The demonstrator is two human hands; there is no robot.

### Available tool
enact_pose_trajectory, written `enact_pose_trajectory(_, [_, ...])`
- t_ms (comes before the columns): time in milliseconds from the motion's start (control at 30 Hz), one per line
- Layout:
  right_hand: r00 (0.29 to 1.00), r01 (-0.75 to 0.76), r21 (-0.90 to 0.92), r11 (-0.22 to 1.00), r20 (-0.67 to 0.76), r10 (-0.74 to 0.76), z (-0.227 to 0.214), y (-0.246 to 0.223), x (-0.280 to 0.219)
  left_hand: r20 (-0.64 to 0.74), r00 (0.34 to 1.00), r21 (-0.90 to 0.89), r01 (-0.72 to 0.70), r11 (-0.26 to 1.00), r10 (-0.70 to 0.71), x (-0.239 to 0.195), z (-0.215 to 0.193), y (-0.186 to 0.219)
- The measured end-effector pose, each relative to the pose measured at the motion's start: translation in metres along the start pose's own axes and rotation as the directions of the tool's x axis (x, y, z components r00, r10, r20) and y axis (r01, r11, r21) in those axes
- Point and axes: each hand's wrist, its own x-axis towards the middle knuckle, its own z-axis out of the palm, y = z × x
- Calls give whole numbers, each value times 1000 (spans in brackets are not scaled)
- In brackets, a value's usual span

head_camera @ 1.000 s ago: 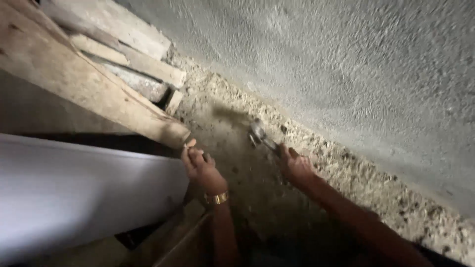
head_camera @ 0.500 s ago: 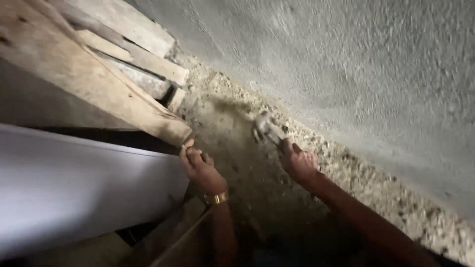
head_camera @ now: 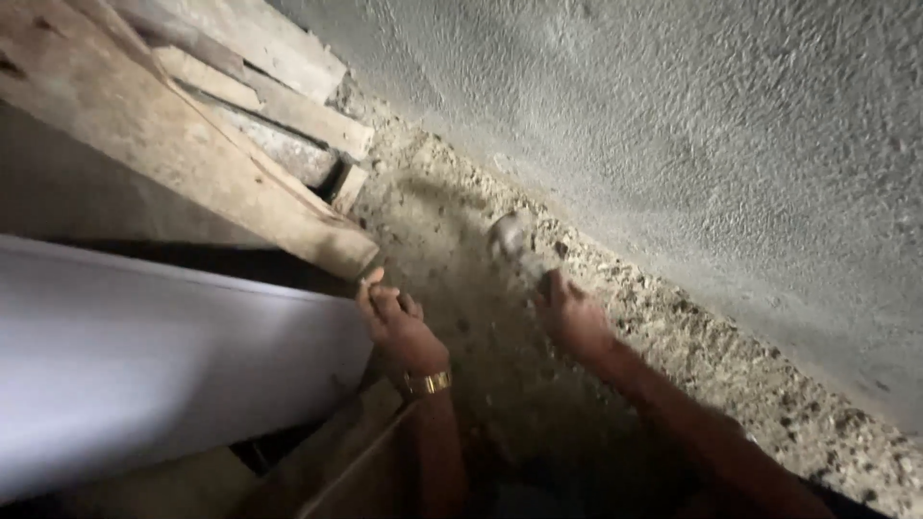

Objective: The person uses a hammer to repeatedly strike a concrete wall near the floor, chipping away at the surface. They hold a small object against the wall with one hand while hammering with the other, working along a narrow strip of the wall.

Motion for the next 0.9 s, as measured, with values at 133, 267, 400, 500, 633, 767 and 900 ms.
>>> enact_pose_trajectory(133, [820,439,-278,855,-264,-507,-17,4,-24,26,994,-20,-109,994,110,6,3,-8])
enact_pose_trajectory(267, [507,735,-262,626,-401,-763,227,178,55,36,985,-3,-169,986,169,29,-3,-32])
enact_pose_trajectory(400, [870,444,-114,889,-184,-458,73,55,57,87,967,-114,-228,967,238,9,-4,-9])
enact_pose_trajectory(500, [951,-198,-95,976,224,215,-23,-38,41,33,977,26,-214,977,213,1,-5,10])
enact_pose_trajectory(633, [986,164,-115,980,-19,-167,-37,-28,11,11,990,10,-141,990,141,2,8,12])
enact_pose_trajectory(767, [993,111,-186,976,67,-100,-28,-23,3,22,989,-72,-144,987,146,9,11,-19])
enact_pose_trajectory(900, [989,70,-144,987,135,-51,-28,-39,8,19,989,-31,-143,989,143,4,9,-11])
